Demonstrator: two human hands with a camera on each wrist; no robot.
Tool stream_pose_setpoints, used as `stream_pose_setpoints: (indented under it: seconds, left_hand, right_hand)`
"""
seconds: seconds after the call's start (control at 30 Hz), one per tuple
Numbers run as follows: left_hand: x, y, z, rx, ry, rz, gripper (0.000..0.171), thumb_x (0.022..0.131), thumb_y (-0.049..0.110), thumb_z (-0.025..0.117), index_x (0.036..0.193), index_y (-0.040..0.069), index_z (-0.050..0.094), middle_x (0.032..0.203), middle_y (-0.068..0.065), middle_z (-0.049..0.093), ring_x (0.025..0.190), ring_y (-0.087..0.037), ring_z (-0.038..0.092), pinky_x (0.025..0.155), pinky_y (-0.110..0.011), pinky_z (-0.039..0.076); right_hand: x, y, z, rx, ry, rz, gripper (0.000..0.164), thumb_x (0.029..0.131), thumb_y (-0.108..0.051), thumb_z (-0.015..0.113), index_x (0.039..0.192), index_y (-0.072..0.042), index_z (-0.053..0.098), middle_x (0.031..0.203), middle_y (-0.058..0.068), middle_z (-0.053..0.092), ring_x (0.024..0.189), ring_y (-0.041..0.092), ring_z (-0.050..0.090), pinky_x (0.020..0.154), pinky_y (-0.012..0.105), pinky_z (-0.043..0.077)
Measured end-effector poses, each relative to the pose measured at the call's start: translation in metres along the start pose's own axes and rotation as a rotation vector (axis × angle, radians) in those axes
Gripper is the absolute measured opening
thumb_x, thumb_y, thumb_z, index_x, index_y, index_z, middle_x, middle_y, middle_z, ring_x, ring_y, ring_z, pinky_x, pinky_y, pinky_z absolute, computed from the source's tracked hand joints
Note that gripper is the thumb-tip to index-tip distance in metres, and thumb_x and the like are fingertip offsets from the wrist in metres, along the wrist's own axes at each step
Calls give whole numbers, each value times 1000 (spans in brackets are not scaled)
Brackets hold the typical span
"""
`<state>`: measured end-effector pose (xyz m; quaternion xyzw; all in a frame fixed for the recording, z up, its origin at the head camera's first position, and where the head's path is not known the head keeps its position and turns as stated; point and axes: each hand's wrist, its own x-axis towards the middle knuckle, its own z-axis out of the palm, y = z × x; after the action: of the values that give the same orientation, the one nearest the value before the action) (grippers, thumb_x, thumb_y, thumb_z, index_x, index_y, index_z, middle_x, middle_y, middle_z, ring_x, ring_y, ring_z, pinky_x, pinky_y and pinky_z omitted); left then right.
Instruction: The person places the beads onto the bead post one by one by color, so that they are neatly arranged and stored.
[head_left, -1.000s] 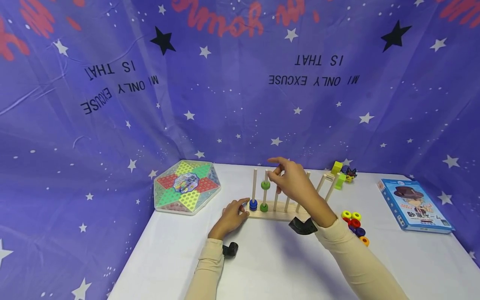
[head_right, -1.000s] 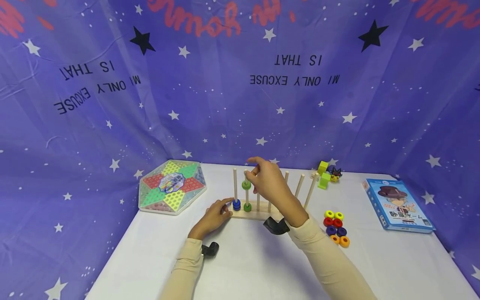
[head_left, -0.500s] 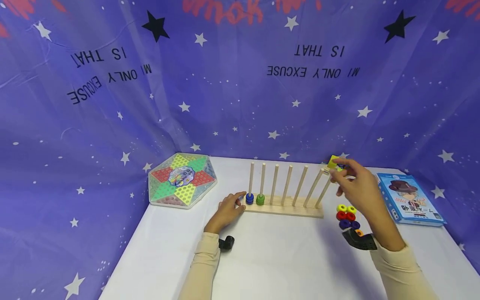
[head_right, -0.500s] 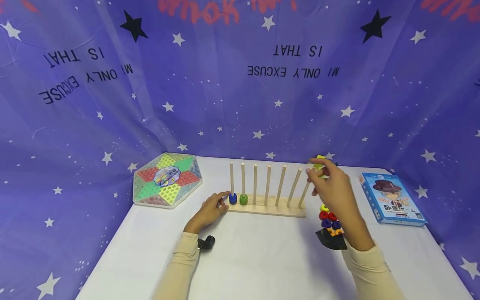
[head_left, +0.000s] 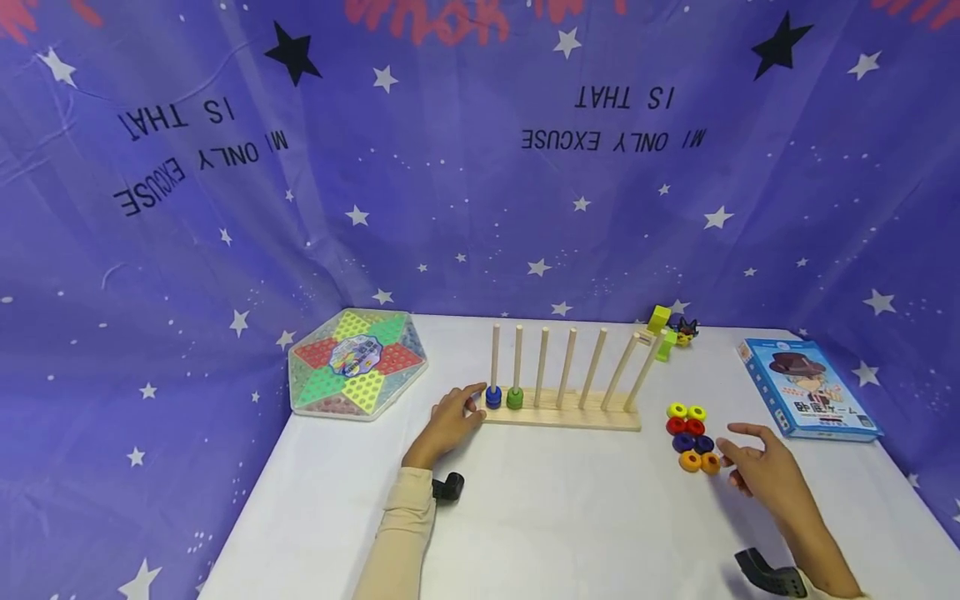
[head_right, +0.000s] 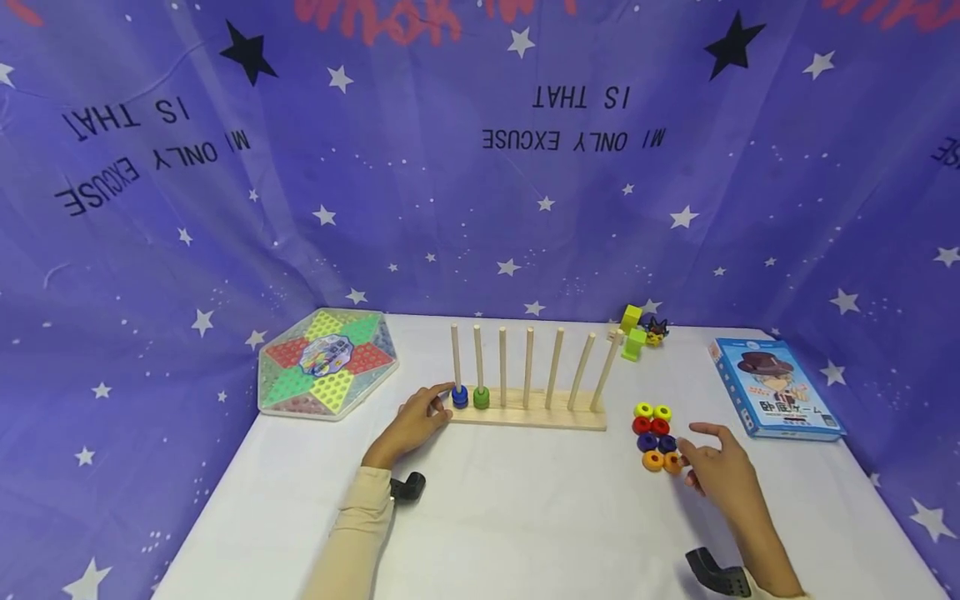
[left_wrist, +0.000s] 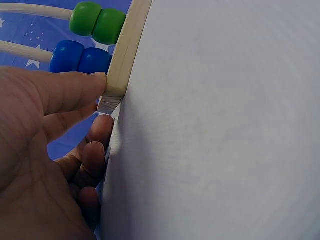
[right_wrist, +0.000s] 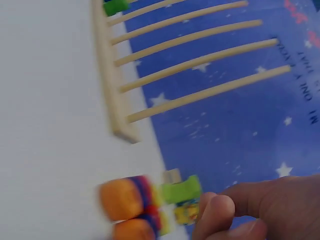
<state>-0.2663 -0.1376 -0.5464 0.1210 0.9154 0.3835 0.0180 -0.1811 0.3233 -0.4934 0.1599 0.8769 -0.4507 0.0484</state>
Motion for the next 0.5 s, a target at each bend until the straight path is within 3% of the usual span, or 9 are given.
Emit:
stream_pose_setpoints:
  seconds: [0.13, 0.3, 0.5]
  left_hand:
    - [0, -1, 1, 9, -3, -6, 52, 89, 20, 63, 140, 17, 49, 90, 2, 53, 74, -14, 42, 76, -36, 28]
    - [-1, -1, 0, 1, 9, -7, 52, 89, 19, 63, 139, 16, 49, 89, 2, 52, 74, -15, 41, 76, -37, 28]
    - [-1, 0, -1, 6, 2, 4, 52, 89, 20, 63, 139, 16, 50, 90, 1, 53, 74, -14, 41, 75, -37, 27]
  right_hand:
    - [0, 19, 11, 30, -48, 112, 69, 95, -41, 52, 143, 0, 25, 82, 8, 65, 60, 21, 57, 52, 33, 49]
    - [2, 27, 19, 50, -105, 151, 73, 94, -42, 54, 142, 3, 22, 80, 5, 64, 60, 20, 57, 52, 32, 49]
    - [7, 38, 27, 42, -106, 208, 77, 92, -41, 58, 143, 3, 21, 77, 3, 65, 57, 20, 58, 53, 31, 49]
